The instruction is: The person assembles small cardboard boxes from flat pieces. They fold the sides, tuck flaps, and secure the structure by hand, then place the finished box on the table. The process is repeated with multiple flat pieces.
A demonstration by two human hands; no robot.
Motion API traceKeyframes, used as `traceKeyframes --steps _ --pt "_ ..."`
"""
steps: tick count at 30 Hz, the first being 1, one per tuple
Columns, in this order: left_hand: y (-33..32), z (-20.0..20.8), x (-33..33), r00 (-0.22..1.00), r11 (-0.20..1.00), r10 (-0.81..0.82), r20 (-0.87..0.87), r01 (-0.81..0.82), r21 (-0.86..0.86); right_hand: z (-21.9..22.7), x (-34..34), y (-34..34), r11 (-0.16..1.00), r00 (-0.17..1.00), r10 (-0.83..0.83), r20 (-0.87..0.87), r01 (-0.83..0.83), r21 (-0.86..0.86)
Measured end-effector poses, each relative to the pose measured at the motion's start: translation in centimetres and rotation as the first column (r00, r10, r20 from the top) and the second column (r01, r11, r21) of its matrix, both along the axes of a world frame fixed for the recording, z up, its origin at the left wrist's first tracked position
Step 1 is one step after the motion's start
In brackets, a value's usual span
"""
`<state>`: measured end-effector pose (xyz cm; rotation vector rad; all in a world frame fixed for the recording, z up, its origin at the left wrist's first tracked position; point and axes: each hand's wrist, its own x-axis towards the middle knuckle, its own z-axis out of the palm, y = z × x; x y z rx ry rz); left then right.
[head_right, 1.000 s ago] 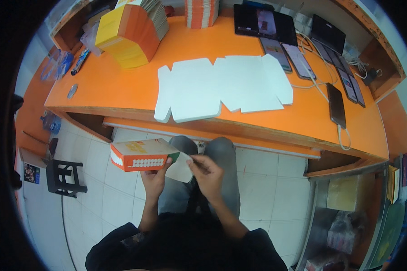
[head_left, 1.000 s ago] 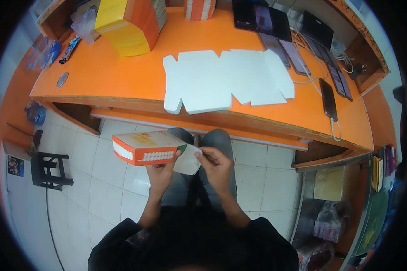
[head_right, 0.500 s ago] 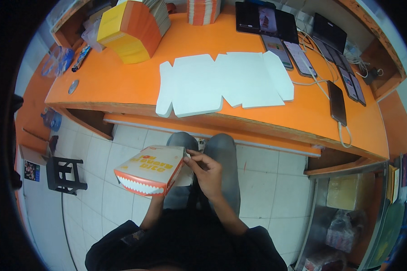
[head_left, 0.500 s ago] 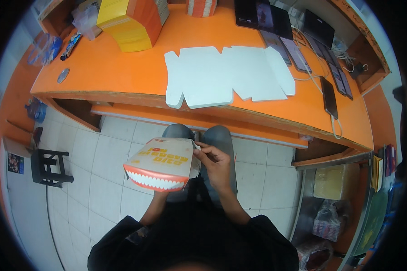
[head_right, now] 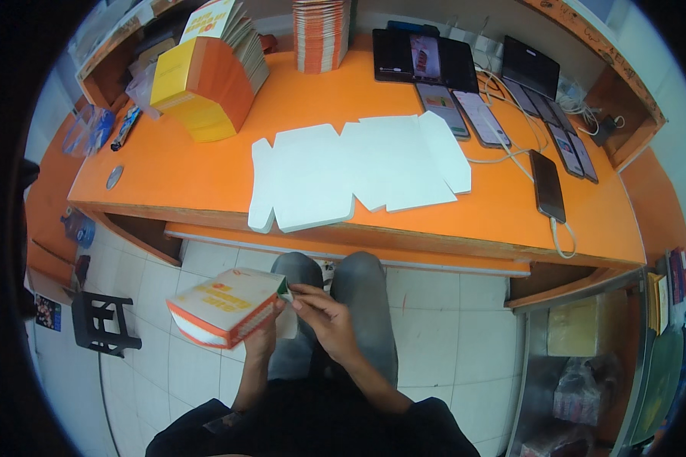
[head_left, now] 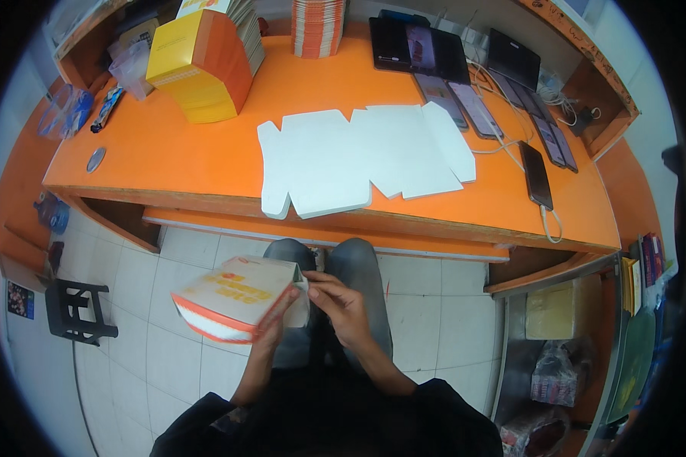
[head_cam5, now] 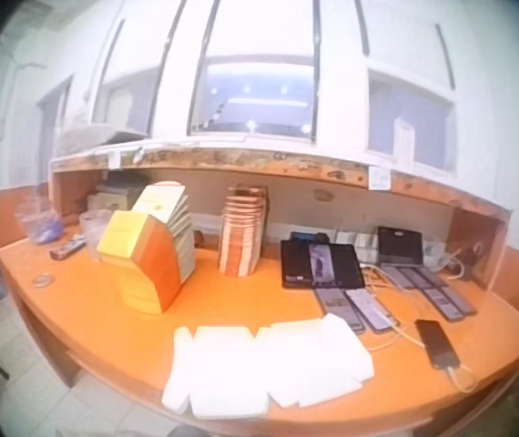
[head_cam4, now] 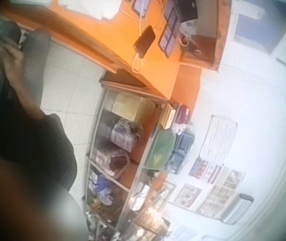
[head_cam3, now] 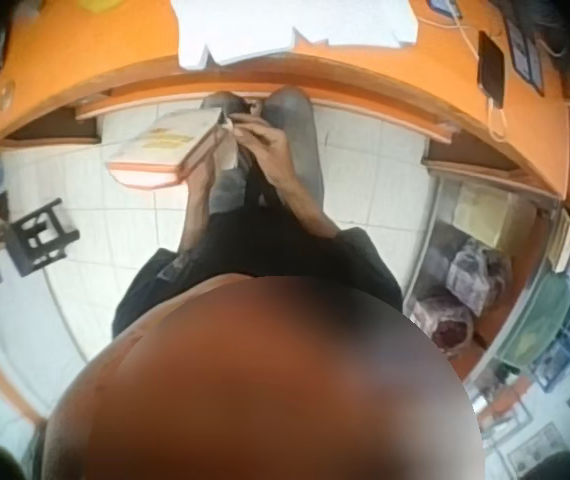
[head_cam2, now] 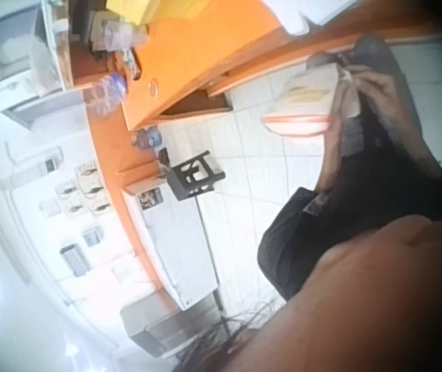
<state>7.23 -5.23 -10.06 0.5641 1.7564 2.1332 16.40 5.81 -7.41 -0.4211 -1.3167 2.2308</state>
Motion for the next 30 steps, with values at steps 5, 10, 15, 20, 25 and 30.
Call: traceKeyframes --steps 5,10,15,20,25,30 --pt "0.0 1.3 -0.1 0.997 0.989 -0.064 0.035 0.068 -0.131 0.0 -0.2 0.7 0.999 0.999 0.021 -0.036 -0.02 0.027" --pt "0.2 0.6 0.0 0.944 0.948 -0.262 0.201 0.213 0.236 -0.5 -0.5 1.2 0.997 0.995 0.024 -0.096 -0.017 0.07" --pt "-0.4 0.4 -0.6 0.89 0.926 -0.371 0.264 0.332 0.182 -0.6 -0.7 1.1 0.992 0.988 0.049 -0.143 -0.066 -0.11" --pt "-0.7 0.3 -0.2 0.89 0.913 -0.404 0.213 0.378 0.153 -0.2 -1.2 1.4 0.982 0.995 -0.066 -0.074 0.078 0.172" --pt "-1.0 -0.8 0.2 0.878 0.937 -0.326 0.351 0.35 -0.006 0.4 -0.9 1.6 0.931 0.999 0.001 -0.054 0.019 0.365" --pt "-1.1 0.3 0.7 0.964 0.965 -0.263 -0.039 0.262 -0.021 0.2 -1.1 2.0 0.865 0.999 0.038 -0.015 -0.025 0.501"
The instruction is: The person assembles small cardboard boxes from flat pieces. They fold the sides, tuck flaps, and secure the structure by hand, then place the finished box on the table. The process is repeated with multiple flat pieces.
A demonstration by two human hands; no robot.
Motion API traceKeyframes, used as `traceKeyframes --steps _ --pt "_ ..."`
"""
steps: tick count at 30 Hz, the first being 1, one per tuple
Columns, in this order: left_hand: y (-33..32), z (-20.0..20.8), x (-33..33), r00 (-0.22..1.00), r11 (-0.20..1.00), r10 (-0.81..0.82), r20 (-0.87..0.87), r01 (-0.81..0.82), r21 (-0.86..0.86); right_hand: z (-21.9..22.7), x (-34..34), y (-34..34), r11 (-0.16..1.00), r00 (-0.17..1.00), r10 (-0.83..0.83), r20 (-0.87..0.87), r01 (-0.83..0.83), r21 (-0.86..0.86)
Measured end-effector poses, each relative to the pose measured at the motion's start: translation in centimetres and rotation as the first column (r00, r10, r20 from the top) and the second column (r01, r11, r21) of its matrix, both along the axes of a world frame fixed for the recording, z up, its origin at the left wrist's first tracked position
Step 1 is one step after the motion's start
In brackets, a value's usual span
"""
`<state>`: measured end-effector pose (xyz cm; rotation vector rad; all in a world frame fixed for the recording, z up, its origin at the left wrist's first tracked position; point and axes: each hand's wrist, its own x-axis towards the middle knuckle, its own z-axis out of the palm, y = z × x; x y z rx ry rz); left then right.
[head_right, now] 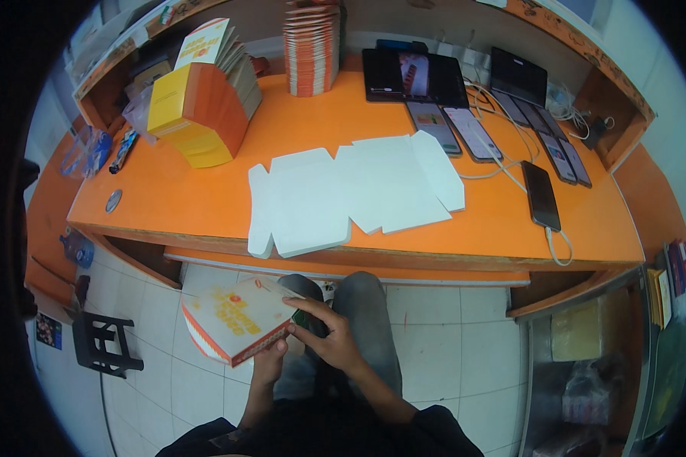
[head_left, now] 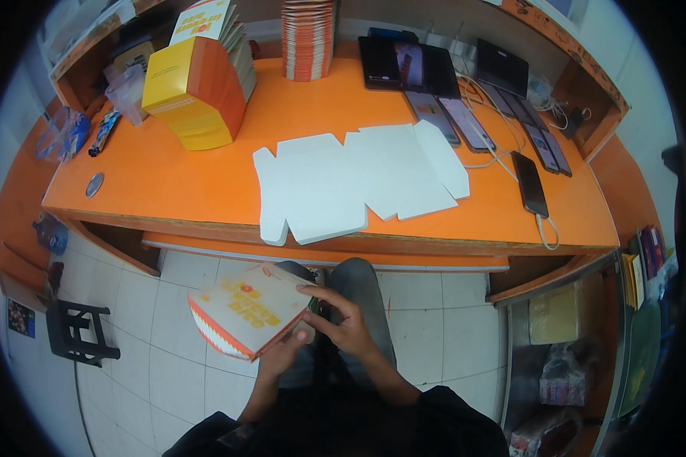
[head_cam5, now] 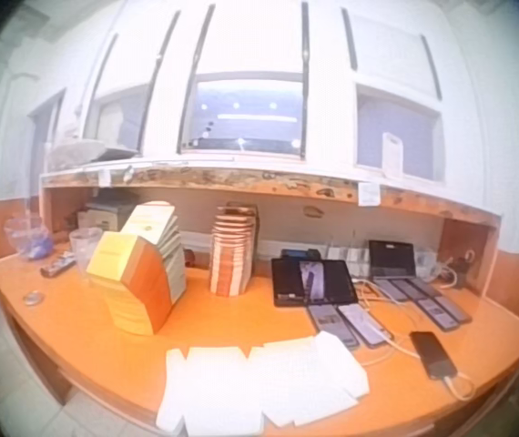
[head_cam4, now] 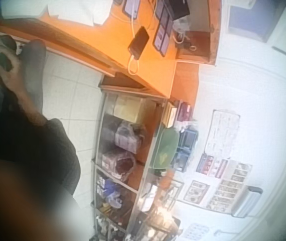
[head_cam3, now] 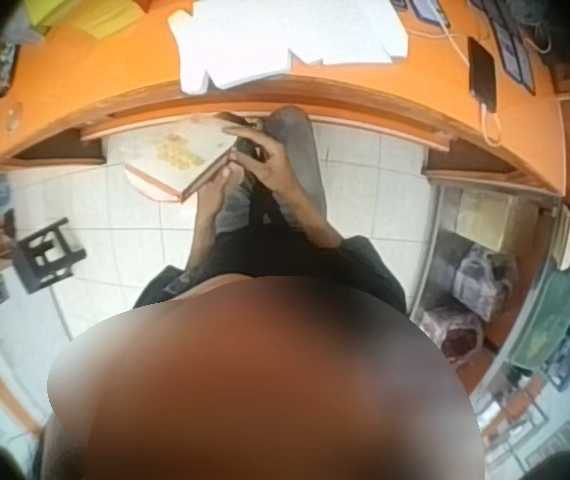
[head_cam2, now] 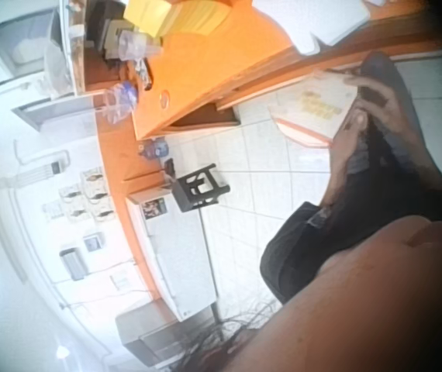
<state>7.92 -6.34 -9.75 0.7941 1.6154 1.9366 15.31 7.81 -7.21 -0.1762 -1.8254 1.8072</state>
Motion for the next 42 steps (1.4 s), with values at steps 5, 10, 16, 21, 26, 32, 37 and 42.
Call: traceKeyframes --steps 5,10,16,21,26,32,37,42 --pt "1.1 2.6 0.6 0.949 0.955 0.297 -0.103 -0.294 0.043 -0.6 0.4 0.1 0.998 0.995 0.028 0.096 -0.033 0.047" --pt "2.0 3.3 -0.8 0.89 0.924 0.382 -0.249 -0.366 0.111 -0.9 0.8 -0.8 0.997 0.985 0.067 0.161 -0.073 0.037" --pt "1.6 4.3 -1.4 0.902 0.977 0.004 -0.432 -0.096 -0.193 -0.5 0.3 -0.3 0.999 0.997 -0.037 0.07 0.037 -0.011" --pt "1.7 5.0 -1.2 0.878 0.948 -0.218 -0.426 0.088 -0.305 0.2 0.6 0.4 0.977 1.0 0.002 0.022 0.002 -0.212" --pt "1.9 4.9 -1.1 0.832 0.961 -0.18 -0.524 0.035 -0.275 0.4 0.6 0.0 0.989 0.993 -0.116 -0.039 0.112 -0.095" --pt "1.8 4.6 -1.0 0.891 0.91 -0.215 -0.4 0.034 -0.413 0.5 0.7 -0.1 0.956 0.988 -0.157 -0.007 0.15 -0.254" --pt "1.8 5.0 -1.3 0.872 0.912 -0.3 -0.387 0.143 -0.384 0.1 0.7 0.0 0.966 0.992 -0.12 0.047 0.127 -0.227" --pt "1.9 5.6 -0.9 0.889 0.884 -0.33 -0.317 0.173 -0.434 -0.7 0.7 0.1 0.93 0.959 -0.273 0.077 0.284 -0.233"
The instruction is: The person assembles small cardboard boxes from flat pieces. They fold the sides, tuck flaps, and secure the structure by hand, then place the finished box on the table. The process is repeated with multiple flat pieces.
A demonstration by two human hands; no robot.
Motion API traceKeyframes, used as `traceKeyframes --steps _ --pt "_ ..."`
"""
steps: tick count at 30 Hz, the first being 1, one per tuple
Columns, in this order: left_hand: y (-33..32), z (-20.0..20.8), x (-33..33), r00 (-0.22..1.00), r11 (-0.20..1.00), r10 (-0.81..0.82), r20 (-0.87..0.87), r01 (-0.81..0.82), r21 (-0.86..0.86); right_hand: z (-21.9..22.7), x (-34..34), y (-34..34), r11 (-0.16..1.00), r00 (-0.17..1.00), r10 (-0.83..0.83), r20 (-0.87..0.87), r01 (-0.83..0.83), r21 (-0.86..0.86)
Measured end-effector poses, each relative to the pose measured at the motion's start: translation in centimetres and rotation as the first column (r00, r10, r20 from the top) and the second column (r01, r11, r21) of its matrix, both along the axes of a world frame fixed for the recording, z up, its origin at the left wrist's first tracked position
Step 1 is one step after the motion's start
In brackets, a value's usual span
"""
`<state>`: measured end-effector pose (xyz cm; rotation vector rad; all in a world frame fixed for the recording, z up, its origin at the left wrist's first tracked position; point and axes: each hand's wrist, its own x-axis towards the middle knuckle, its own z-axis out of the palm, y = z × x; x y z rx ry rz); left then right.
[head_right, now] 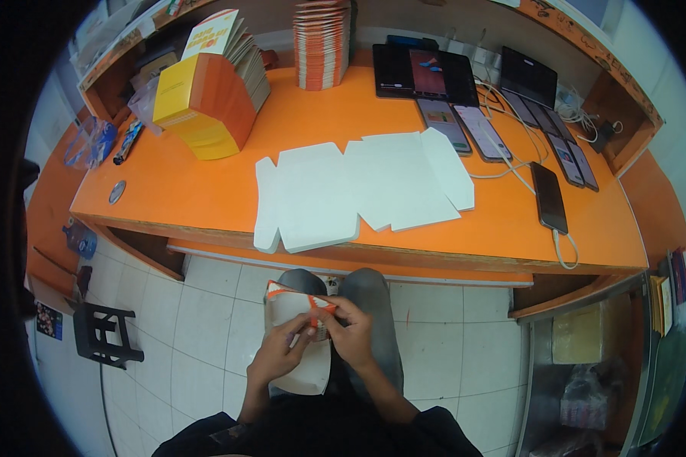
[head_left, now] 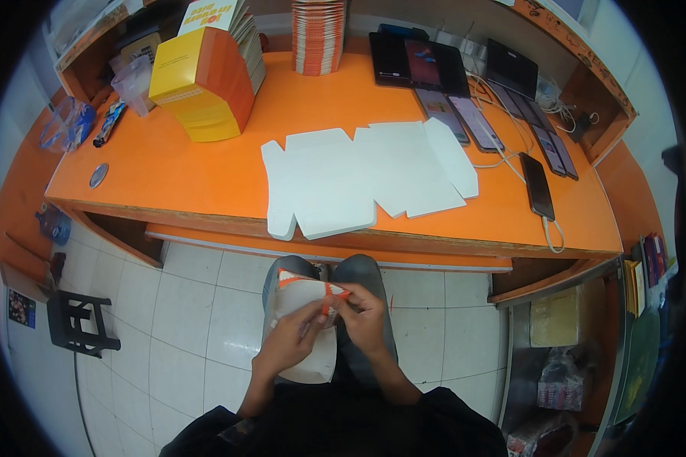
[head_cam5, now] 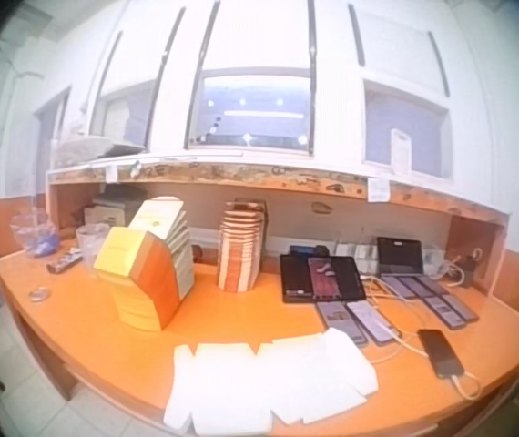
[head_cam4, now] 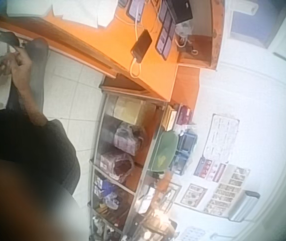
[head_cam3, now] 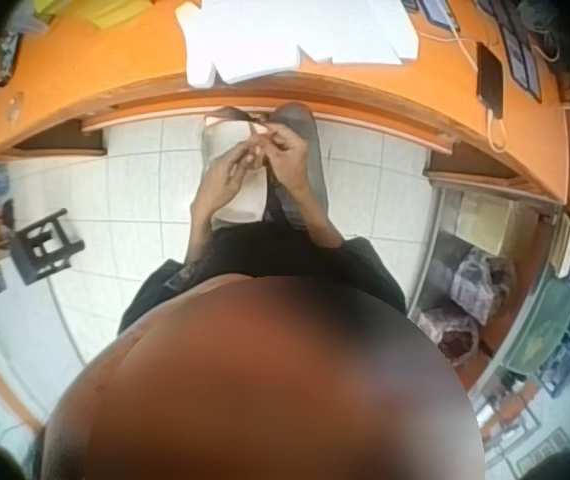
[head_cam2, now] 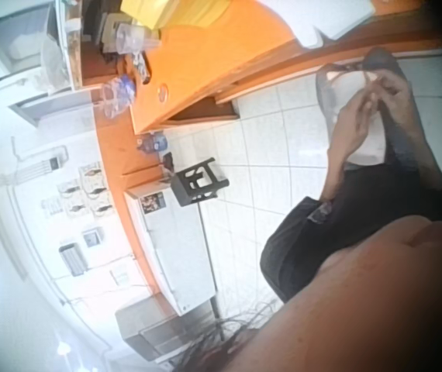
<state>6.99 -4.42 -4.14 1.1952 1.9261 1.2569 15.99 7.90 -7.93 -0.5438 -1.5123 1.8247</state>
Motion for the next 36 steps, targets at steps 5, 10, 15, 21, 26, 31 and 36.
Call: traceKeyframes --steps 5,10,15,21,26,31,36 --pt "-2.0 0.6 -0.3 0.998 0.972 0.064 -0.01 -0.06 0.225 0.1 0.8 1.5 0.966 0.966 -0.257 0.026 0.257 0.011" --pt "-1.7 0.5 -1.7 0.925 0.739 0.377 0.051 -0.334 0.585 1.1 2.0 2.3 0.961 0.954 -0.274 -0.12 0.276 0.001" --pt "0.1 0.1 -0.7 0.896 0.848 -0.006 0.444 -0.231 0.477 1.2 1.6 0.6 0.969 0.992 0.071 -0.101 -0.045 0.245" --pt "0.9 0.1 -0.6 0.933 0.815 0.277 0.228 -0.354 0.458 1.4 1.9 -1.0 0.994 0.998 0.021 -0.058 -0.015 0.106" --pt "0.9 -0.3 -0.1 0.9 0.772 0.31 0.305 -0.426 0.473 1.6 1.4 -1.4 1.0 0.992 -0.009 -0.126 0.011 0.017" --pt "0.3 -0.8 -0.9 0.933 0.841 0.252 0.258 -0.343 0.418 1.0 0.9 -1.2 0.998 0.989 0.002 -0.146 0.007 0.059" --pt "0.1 -1.1 -0.3 0.942 0.862 0.264 0.208 -0.327 0.388 0.4 1.0 -0.9 0.997 0.988 0.018 -0.151 -0.007 0.076"
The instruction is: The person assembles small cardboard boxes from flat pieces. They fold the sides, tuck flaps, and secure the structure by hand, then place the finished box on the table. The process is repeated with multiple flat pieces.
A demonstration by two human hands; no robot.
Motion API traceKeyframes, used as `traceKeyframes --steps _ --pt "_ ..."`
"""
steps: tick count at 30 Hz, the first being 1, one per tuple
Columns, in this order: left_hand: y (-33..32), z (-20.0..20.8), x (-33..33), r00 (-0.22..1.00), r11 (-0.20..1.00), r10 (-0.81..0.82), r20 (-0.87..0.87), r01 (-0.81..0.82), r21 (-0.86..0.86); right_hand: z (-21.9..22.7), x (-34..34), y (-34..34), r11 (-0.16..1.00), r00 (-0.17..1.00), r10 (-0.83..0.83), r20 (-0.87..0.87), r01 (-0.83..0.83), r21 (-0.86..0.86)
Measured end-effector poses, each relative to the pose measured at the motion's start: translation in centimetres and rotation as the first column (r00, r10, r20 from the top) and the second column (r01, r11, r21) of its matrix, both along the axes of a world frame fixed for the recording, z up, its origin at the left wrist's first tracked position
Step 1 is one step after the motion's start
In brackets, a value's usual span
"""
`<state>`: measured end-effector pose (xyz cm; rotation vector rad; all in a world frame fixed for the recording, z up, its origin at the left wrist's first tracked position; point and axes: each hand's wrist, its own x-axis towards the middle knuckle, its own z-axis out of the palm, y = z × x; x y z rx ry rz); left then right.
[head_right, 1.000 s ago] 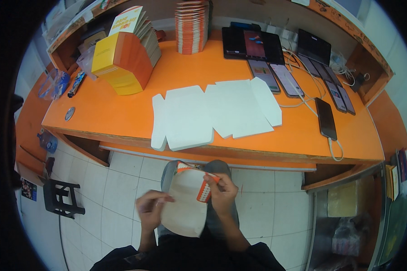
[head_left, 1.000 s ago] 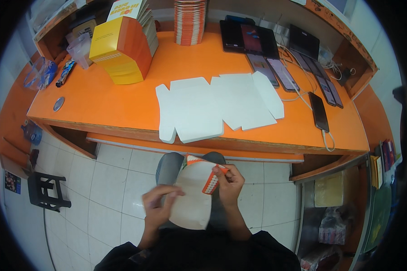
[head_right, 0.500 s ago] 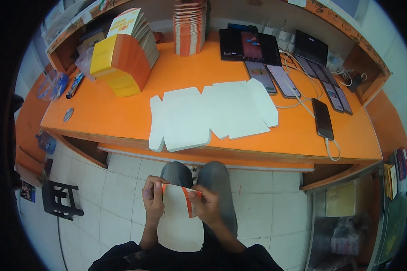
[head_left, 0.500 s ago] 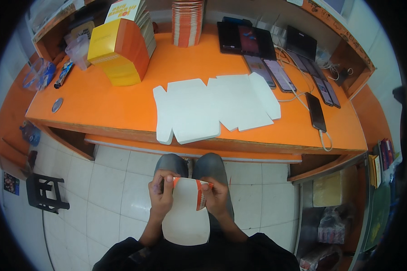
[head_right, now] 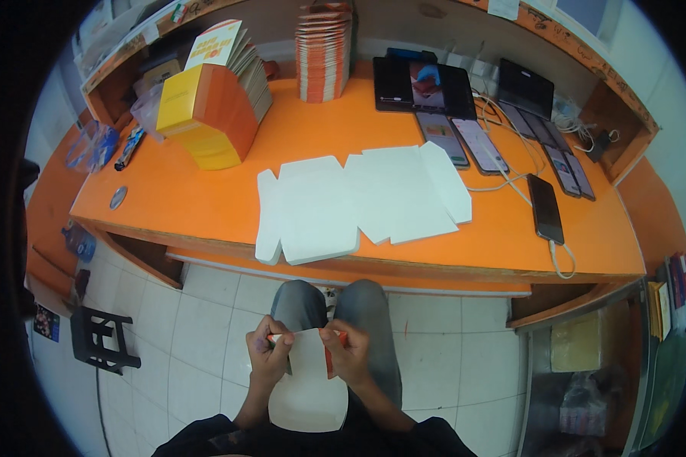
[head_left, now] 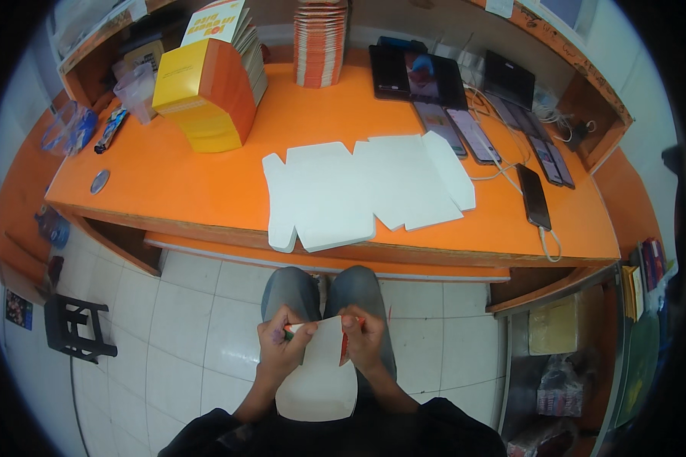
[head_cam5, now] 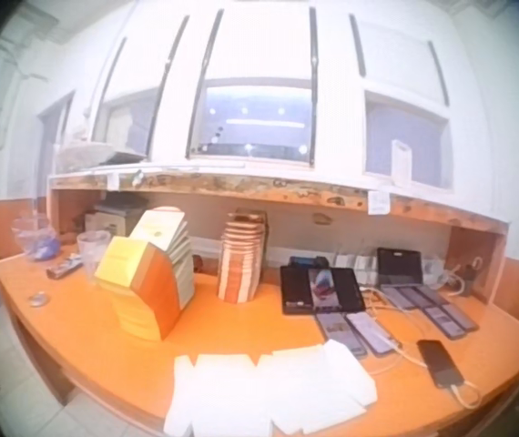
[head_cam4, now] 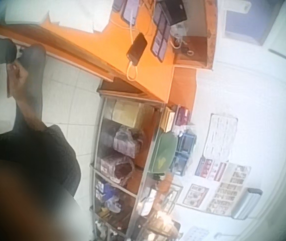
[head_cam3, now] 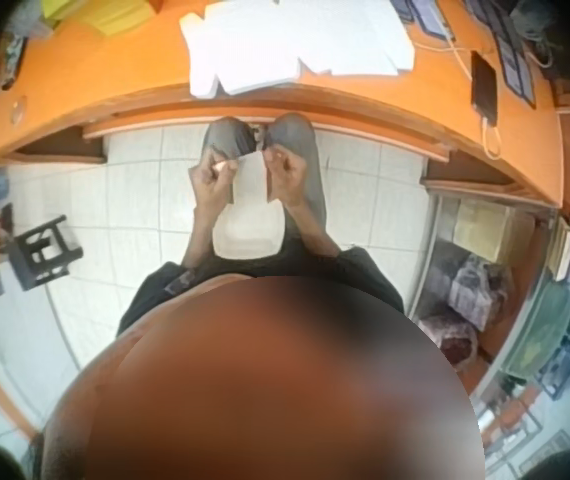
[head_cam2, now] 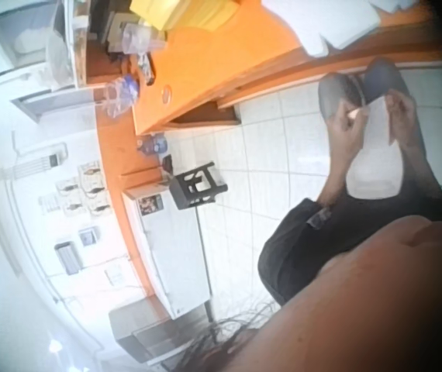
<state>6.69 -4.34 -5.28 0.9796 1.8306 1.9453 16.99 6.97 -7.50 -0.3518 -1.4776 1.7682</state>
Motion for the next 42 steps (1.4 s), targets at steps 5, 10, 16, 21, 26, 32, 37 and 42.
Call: traceKeyframes --steps 5,10,16,21,26,32,37,42 --pt "0.4 0.2 1.0 0.995 0.996 0.088 -0.049 -0.088 0.002 0.1 0.3 0.0 0.998 0.999 0.015 0.036 -0.017 0.055" --pt "1.1 -0.1 1.1 0.986 0.991 0.124 -0.108 -0.119 0.054 1.0 0.7 0.9 0.989 0.98 -0.127 0.155 0.113 0.094" --pt "0.7 -1.4 -0.1 0.966 0.99 0.13 -0.224 -0.138 -0.02 1.6 -0.1 0.5 0.96 0.995 -0.044 0.092 0.017 0.28" --pt "0.3 -1.4 -0.4 0.969 0.99 0.124 -0.213 -0.136 -0.046 1.4 -0.5 -0.4 0.969 0.993 0.035 0.109 -0.06 0.24" --pt "0.3 -0.8 -0.2 0.985 0.996 0.042 -0.17 -0.027 0.089 1.2 -0.5 0.0 0.991 0.988 -0.121 0.093 0.115 0.068" --pt "0.0 -0.7 0.6 0.956 0.993 0.083 0.283 -0.103 0.056 1.5 -0.2 -0.4 0.971 0.996 -0.082 0.023 0.075 0.228" --pt "0.1 -1.4 1.0 0.972 0.971 0.187 0.142 -0.205 0.125 2.2 0.1 -0.7 0.972 0.989 -0.033 0.142 -0.001 0.237" --pt "-0.2 -0.9 0.5 0.943 0.939 0.333 -0.001 -0.331 0.093 2.6 -0.7 -1.1 0.991 0.995 0.094 -0.027 -0.096 -0.092"
